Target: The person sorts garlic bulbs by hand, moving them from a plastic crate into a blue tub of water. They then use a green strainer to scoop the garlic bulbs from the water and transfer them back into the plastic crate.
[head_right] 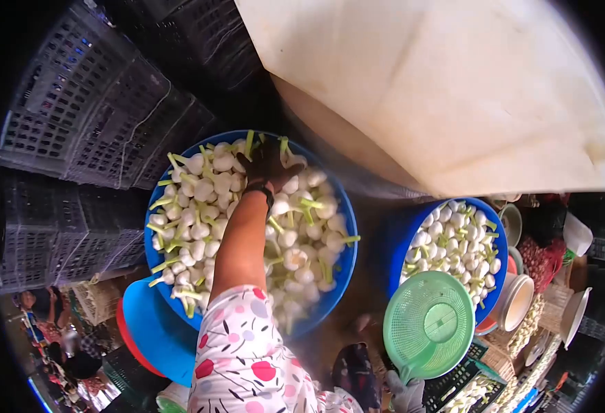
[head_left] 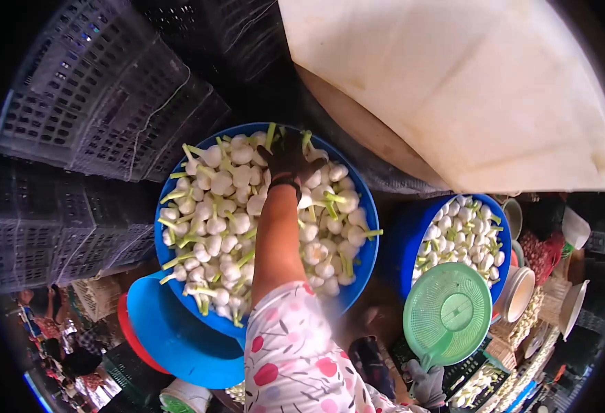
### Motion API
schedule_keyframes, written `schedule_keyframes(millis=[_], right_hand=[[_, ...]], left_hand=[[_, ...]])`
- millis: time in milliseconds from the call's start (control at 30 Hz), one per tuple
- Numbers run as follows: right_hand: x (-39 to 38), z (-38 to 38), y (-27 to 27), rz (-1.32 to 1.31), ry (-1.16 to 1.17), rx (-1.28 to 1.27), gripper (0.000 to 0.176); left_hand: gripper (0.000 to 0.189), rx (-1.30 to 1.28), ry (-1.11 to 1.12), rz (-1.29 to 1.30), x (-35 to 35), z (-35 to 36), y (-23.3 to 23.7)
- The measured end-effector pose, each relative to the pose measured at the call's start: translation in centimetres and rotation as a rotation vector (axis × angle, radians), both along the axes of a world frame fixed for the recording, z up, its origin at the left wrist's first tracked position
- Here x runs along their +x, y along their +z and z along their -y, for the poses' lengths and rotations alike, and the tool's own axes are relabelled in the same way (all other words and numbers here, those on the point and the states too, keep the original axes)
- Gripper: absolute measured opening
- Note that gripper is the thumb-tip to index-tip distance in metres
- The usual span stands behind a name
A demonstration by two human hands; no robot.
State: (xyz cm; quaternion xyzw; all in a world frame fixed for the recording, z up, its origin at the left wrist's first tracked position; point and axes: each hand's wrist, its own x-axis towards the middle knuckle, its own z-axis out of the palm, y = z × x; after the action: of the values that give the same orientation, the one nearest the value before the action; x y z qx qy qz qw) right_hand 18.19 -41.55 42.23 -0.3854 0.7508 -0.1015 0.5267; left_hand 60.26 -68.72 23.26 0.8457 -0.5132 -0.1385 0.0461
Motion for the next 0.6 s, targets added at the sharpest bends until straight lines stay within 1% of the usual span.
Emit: schedule_keyframes(millis=[33, 67, 100, 133, 167, 200, 267, 300, 333, 400, 467, 500, 533, 600], right_hand=[[0.9, 0.6, 0.0, 0.009, -0.107, 0.029, 0.016], [0.3, 0.6, -0.6, 0.025, 0.012, 0.012, 0.016], [-0.9, 0.8, -1.7, 0.052, 0.135, 0.003, 0.016], [-1.7, 1.0, -2.6, 0.089, 0.255, -0.026, 0.016], [1.1, 2.4, -1.0, 0.098, 0.075, 0.018, 0.018], [1.8, 3.1, -0.9, 0.114, 0.073, 0.005, 0.017], [2.6, 4.2, -0.6, 0.142, 0.070, -0.023, 0.019], [3.2, 4.8, 0.1, 0.158, 0.053, -0.005, 0.015], [3.0, 4.7, 0.0, 0.180, 0.038, -0.005, 0.014], [2.6, 4.8, -0.6, 0.230, 0.008, -0.006, 0.013], [2.2, 5.3, -0.9, 0.245, 0.064, 0.018, 0.013], [1.8, 5.4, -1.3, 0.240, 0.087, 0.015, 0.013], [1.7, 5.7, -2.0, 0.239, 0.112, 0.005, 0.013], [2.1, 5.6, -2.3, 0.249, 0.076, -0.001, 0.012]], left_hand=[[0.090, -0.046, -0.013, 0.000, 0.1, 0.1, -0.6], [0.089, -0.065, -0.026, 0.003, 0.2, -1.1, -1.1], [0.087, 0.070, -0.028, -0.024, 0.1, -1.5, -0.2], [0.086, 0.026, -0.026, -0.148, -0.1, -2.5, -0.7], [0.086, 0.133, -0.098, -0.185, -0.1, -3.4, -0.5], [0.086, 0.238, -0.170, -0.222, -0.4, -4.6, -0.2], [0.087, 0.190, -0.221, -0.087, -2.0, -8.5, -0.7], [0.087, 0.230, -0.199, -0.152, -2.2, -10.1, -0.9], [0.086, 0.325, -0.233, -0.278, -2.1, -11.5, 0.1], [0.085, 0.329, -0.320, -0.183, -3.3, -15.4, -0.6], [0.084, 0.430, -0.359, -0.173, -4.1, -18.1, 0.0], [0.084, 0.451, -0.364, -0.185, -4.2, -19.1, -1.0], [0.082, 0.387, -0.372, -0.152, -4.3, -19.3, -2.0], [0.078, 0.272, -0.386, -0.100, -5.0, -19.9, -3.9]])
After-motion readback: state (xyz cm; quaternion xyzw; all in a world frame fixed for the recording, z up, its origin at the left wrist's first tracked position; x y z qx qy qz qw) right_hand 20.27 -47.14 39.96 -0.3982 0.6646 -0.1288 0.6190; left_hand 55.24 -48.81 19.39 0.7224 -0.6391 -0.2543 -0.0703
